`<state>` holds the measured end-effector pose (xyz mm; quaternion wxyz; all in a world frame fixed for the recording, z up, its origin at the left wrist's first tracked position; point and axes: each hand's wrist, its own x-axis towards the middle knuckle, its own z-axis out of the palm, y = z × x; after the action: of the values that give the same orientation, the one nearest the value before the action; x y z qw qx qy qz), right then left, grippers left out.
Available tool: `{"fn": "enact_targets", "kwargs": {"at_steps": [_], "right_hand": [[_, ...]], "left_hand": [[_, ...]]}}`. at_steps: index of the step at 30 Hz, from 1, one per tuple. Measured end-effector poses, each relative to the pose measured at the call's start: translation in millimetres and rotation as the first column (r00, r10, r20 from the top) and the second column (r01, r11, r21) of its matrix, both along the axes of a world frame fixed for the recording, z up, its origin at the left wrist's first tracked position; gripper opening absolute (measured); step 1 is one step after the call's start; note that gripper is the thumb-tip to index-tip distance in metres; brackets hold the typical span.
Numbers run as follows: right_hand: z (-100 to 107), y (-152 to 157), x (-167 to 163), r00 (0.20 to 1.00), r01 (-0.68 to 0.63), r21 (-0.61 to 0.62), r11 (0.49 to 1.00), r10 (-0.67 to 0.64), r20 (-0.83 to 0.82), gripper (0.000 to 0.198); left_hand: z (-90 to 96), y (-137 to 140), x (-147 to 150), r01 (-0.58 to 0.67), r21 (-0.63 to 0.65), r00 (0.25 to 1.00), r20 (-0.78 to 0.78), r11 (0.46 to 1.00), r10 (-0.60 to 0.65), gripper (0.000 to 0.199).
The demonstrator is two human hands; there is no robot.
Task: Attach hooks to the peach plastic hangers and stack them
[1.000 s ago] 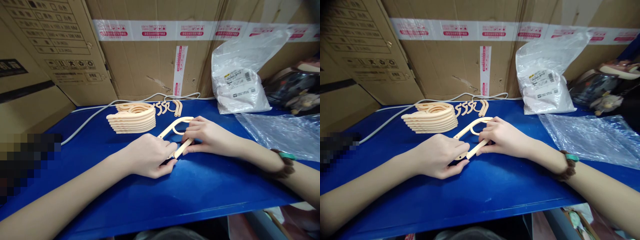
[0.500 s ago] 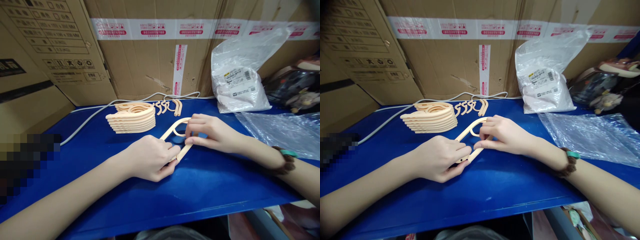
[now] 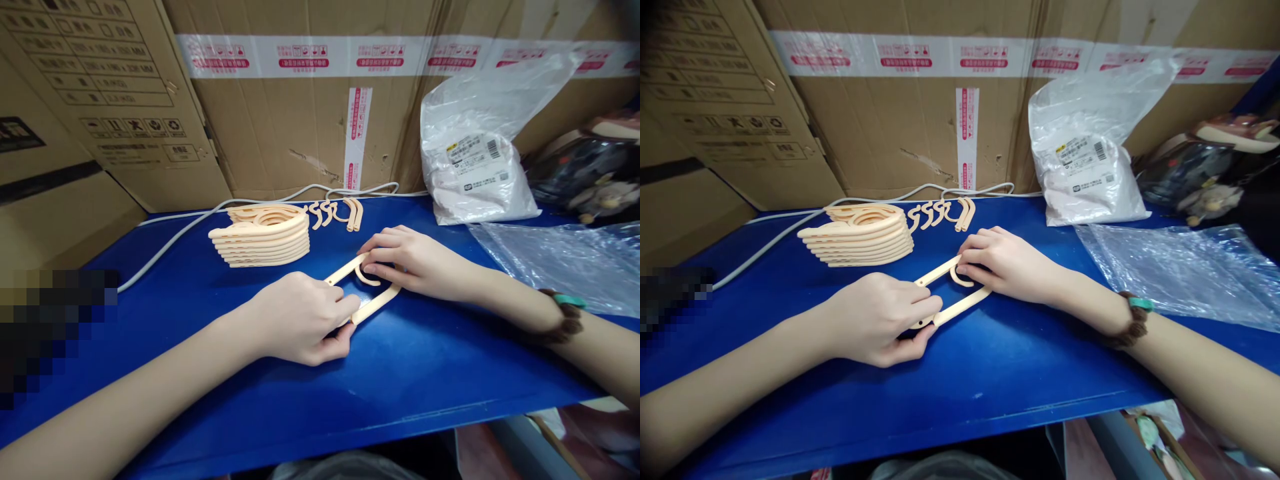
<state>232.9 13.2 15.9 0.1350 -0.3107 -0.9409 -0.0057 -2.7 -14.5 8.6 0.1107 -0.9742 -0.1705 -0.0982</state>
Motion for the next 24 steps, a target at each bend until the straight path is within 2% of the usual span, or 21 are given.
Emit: {"fn": "enact_targets", "kwargs": {"at_steps": [9,13,18,21,24], "right_hand": [[2,3,5,0.983,0.146,0.196,0.970,-0.164,0.079,0.033],[1,5,7,0.980,0.164,0.232,0.959,-0.186,0.077,0.030],[-1,6,7,0.980,0.167,0.197,0.966,-0.184,0.076,0.028],[-2,6,7,0.976,0.180,0.199,0.963,-0.200,0.084,0.028],[-3,6,7,0.972,0.193,0.207,0.959,-0.215,0.090,0.027]], "left_hand": [[1.8,1,-1,-0.105,0.023,0.994,0.002,0.994,0.105,0.018],[5.2,-1,1,-0.033,-0.002,0.999,-0.009,0.999,0.033,0.013],[12.2,-7,6,0.081,-0.049,0.997,-0.006,0.995,-0.082,0.002],[14.0,-7,8,0.118,-0.087,0.993,0.004,0.989,-0.118,0.003],[10.7,-4,7,0.096,-0.078,0.995,0.017,0.992,-0.095,0.010]]}}
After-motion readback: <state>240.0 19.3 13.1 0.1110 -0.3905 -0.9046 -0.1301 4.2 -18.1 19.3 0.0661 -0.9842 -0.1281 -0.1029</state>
